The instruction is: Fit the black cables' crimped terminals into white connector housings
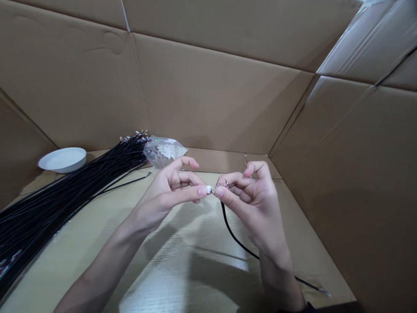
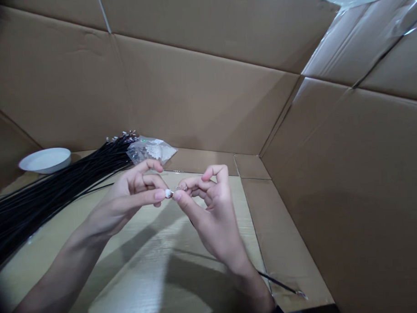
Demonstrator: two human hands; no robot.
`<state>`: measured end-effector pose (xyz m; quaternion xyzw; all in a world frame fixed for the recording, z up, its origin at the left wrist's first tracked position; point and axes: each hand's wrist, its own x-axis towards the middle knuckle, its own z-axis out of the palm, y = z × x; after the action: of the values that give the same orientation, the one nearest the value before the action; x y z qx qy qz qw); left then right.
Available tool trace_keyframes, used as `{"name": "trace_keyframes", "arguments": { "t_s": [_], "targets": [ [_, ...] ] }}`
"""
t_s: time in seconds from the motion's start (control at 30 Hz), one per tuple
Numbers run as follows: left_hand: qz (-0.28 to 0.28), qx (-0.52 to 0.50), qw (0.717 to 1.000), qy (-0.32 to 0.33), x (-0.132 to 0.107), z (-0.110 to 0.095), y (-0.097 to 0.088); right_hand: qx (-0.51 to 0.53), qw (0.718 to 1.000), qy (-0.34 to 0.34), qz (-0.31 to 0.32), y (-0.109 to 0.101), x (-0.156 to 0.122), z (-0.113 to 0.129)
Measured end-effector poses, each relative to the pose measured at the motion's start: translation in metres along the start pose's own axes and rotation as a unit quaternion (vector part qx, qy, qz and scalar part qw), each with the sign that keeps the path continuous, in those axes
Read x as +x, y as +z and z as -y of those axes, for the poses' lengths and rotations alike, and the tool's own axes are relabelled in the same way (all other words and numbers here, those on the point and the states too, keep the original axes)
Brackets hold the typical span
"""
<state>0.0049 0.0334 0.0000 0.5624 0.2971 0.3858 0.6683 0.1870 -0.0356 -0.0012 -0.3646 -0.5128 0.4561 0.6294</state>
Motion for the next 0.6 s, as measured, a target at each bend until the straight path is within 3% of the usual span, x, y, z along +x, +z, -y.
{"name": "trace_keyframes", "arguments": {
  "t_s": [0.23, 0.6],
  "targets": [
    [0.063, -0.091, 0.993, -0.037, 0.0019, 0.0026, 0.0038, 0.064, 0.997, 0.027, 0.024, -0.001, 0.0042, 0.0067],
    [0.071, -0.101, 0.991, -0.048, -0.0019, 0.003, 0.0029, 0.058, 0.997, 0.033, 0.029, -0.0023, 0.0021, 0.0073]
  ]
}}
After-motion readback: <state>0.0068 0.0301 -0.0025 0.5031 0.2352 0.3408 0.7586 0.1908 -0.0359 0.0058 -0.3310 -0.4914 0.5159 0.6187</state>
